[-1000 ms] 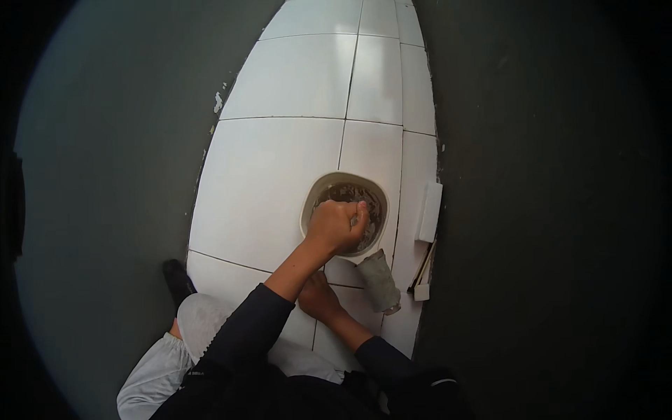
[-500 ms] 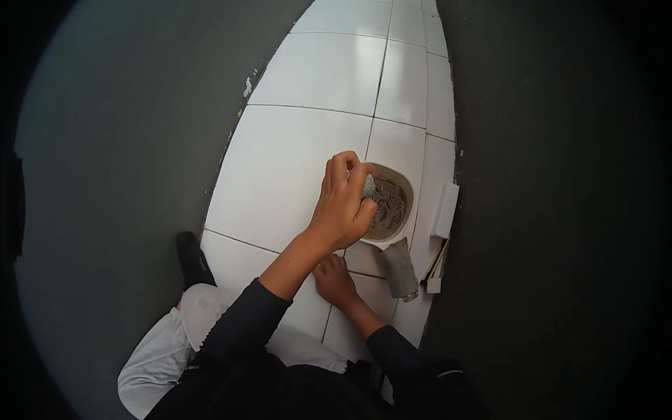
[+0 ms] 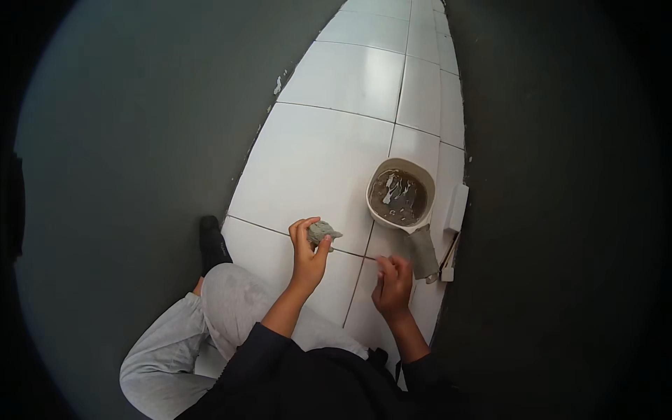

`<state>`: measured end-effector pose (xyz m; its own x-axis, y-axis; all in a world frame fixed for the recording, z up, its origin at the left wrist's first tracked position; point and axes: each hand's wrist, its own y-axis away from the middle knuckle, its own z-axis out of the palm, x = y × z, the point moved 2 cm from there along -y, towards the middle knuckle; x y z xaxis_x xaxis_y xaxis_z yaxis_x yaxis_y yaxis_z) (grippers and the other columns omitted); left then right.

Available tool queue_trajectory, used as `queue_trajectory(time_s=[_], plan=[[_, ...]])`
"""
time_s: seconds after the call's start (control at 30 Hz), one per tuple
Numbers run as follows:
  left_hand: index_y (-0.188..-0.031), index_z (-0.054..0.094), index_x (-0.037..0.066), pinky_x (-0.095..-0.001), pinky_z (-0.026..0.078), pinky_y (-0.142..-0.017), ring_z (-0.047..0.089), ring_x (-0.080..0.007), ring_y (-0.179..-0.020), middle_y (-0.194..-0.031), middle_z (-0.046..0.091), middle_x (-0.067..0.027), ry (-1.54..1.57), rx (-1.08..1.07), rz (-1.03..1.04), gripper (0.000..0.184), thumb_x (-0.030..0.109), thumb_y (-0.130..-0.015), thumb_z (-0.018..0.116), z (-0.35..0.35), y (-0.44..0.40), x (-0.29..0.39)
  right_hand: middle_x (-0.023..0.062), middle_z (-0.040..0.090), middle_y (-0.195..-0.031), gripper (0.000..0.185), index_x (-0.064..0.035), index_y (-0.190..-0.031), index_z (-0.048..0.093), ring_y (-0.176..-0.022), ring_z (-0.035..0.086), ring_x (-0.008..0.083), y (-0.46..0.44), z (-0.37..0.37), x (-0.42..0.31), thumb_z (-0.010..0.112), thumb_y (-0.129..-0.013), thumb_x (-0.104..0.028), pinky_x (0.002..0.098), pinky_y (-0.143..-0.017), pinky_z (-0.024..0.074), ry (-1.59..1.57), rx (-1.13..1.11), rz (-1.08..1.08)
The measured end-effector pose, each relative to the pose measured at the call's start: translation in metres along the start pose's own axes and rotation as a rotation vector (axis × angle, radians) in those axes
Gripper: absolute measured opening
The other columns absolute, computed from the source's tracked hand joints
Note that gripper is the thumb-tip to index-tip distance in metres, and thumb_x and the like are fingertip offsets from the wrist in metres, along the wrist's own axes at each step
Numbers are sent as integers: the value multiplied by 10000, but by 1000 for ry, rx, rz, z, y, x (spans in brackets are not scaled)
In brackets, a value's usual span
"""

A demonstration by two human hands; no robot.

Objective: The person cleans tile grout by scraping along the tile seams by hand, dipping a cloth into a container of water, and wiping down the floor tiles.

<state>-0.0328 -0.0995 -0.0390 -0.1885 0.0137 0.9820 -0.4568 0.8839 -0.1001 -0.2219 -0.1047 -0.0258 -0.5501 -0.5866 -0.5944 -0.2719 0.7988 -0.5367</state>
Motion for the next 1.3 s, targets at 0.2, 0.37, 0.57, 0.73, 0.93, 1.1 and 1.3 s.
queue_trajectory(time_s=[0.2, 0.37, 0.57, 0.73, 0.93, 1.1, 1.3], plan=[[-1199, 466, 56, -339, 479, -819, 474, -227, -1009, -1178, 344, -117, 69, -44, -92, 342, 66, -877, 579, -4, 5, -7, 174, 566, -1010, 289, -1, -1150, 473, -943, 570, 307, -41, -68, 71, 315, -1020, -204, 377, -847, 432, 117, 172, 514], [-1170, 485, 58, -327, 487, -770, 496, -216, -966, -1149, 373, -110, 61, -53, -135, 325, 71, -867, 601, -7, 3, -3, 207, 604, -1001, 275, -3, -1126, 462, -933, 606, 349, -33, -37, 76, 328, -1016, -216, 392, -805, 450, 62, 25, 770], [-1143, 507, 29, -274, 559, -656, 533, -181, -937, -1135, 387, -84, -135, -63, 19, 295, 61, -868, 607, -7, 7, -7, 227, 624, -814, 229, -71, -1131, 454, -765, 607, 440, -20, -6, 83, 357, -995, -227, 467, -639, 434, 268, 210, 455], [-1132, 507, 50, -335, 478, -769, 516, -230, -930, -1112, 415, -111, 9, -76, -133, 326, 101, -837, 635, -4, 9, -1, 131, 537, -589, 229, -85, -1135, 464, -568, 551, 338, -25, 6, 58, 356, -996, -231, 431, -550, 378, 95, 190, 608], [-1041, 530, 19, -359, 450, -801, 516, -244, -909, -1041, 462, -121, -113, 31, -44, 244, 52, -801, 554, -12, 10, 1, 130, 545, -575, 249, -91, -1152, 462, -550, 560, 351, -36, 41, 23, 338, -997, -243, 450, -539, 381, 17, 113, 705], [-984, 527, 1, -353, 434, -809, 514, -244, -888, -992, 499, -130, 13, 140, -126, 211, 37, -783, 475, -20, 12, 2, 173, 587, -617, 271, -78, -1186, 415, -615, 594, 407, -48, 78, -14, 332, -999, -254, 488, -574, 418, -94, -23, 679], [-939, 527, -18, -349, 431, -805, 510, -249, -867, -947, 510, -131, 9, 192, -78, 201, 43, -763, 453, -25, 16, 5, 196, 595, -626, 255, -76, -1171, 401, -615, 593, 436, -57, 99, -41, 324, -1000, -249, 509, -564, 416, -224, -98, 707]])
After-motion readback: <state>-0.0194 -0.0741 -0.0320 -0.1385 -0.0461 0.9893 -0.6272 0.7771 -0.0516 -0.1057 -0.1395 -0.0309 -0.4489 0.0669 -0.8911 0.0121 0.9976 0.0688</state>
